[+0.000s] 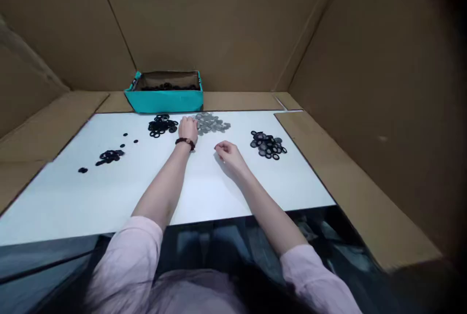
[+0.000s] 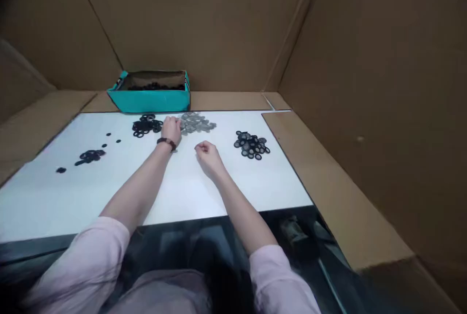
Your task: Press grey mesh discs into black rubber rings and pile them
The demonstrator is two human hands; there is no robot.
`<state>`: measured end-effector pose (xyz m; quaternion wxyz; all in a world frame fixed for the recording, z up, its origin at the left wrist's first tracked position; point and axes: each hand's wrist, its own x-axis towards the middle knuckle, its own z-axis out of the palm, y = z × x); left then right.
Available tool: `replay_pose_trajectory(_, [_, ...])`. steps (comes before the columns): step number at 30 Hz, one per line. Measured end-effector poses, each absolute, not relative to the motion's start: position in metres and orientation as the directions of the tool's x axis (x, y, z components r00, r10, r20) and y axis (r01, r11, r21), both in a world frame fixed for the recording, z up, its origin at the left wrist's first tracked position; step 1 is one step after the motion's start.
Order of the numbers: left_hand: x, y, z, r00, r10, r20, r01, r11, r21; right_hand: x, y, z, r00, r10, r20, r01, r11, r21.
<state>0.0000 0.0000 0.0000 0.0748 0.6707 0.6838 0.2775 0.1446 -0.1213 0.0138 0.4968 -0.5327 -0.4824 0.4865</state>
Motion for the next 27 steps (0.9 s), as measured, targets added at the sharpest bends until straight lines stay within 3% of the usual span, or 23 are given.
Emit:
replay_pose_trajectory(7, [0.003, -0.025, 0.006, -0.043, 0.949, 0.312, 0.781, -0.163, 0.603, 0.141, -0.106, 0.015, 0.150, 0.986, -0.076, 0.060, -0.086, -0.994])
replay_pose_trajectory(14, [0.024, -0.078, 0.024, 0.123, 0.933, 0.339, 0.643, -0.335, 0.689, 0.132, -0.095, 0.023, 0.116, 0.992, -0.046, -0.174, -0.025, -0.984])
replay_pose_trajectory(22, [0.013, -0.073, 0.034, 0.159, 0.984, 0.079, 0.338, -0.130, 0.932, 0.141, -0.098, 0.020, 0.134, 0.985, -0.111, -0.148, -0.091, -0.985])
replay_pose_trajectory(27, [0.011, -0.075, 0.039, 0.149, 0.988, 0.045, 0.125, -0.064, 0.990, 0.144, -0.096, 0.022, 0.118, 0.988, -0.099, -0.105, -0.087, -0.991])
